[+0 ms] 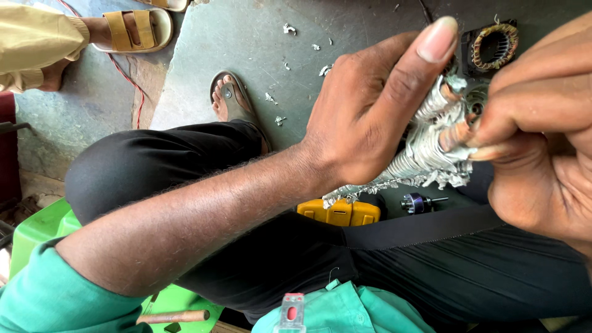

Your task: The person sits on the floor and dismantles an electric motor. They strike the motor rotor with a hammer, pull the aluminum armature out of the stator laminations, and peel and tear the remaining insulation and winding material off the core by hand.

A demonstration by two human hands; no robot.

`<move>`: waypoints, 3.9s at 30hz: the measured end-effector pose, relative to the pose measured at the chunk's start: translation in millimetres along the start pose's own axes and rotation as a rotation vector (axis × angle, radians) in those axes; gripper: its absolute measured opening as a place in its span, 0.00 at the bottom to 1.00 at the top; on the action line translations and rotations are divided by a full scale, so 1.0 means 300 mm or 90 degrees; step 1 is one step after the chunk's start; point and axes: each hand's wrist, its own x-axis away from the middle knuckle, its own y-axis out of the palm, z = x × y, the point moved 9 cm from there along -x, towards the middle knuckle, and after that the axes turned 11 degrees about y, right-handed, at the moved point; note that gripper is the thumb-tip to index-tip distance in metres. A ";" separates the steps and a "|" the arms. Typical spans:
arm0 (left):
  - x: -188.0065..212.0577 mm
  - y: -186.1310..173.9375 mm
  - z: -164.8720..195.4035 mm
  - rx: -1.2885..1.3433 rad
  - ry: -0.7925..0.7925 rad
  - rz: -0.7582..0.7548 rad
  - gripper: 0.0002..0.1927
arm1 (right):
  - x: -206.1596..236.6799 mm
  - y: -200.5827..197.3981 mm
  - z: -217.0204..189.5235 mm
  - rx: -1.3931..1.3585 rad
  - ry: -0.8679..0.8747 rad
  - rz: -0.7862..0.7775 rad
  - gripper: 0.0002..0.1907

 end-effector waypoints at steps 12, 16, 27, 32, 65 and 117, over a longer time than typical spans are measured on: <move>-0.008 -0.084 0.001 -0.171 0.023 0.001 0.33 | -0.075 0.026 -0.029 0.047 -0.200 -0.029 0.13; -0.004 -0.110 -0.025 -0.216 -0.040 -0.001 0.34 | -0.079 0.035 0.031 0.061 -0.152 -0.056 0.20; 0.054 -0.086 -0.089 -0.152 -0.206 -0.096 0.37 | -0.094 0.036 0.062 0.083 -0.071 -0.014 0.20; 0.085 -0.084 -0.117 -0.184 -0.256 -0.082 0.40 | -0.118 0.040 -0.044 0.028 -0.123 0.022 0.20; 0.104 -0.045 -0.143 -0.172 -0.252 -0.116 0.27 | -0.088 0.115 -0.045 -0.038 -0.031 -0.043 0.26; 0.082 -0.110 -0.197 -0.303 -0.223 -0.155 0.31 | -0.089 0.226 0.145 0.249 0.169 -0.145 0.34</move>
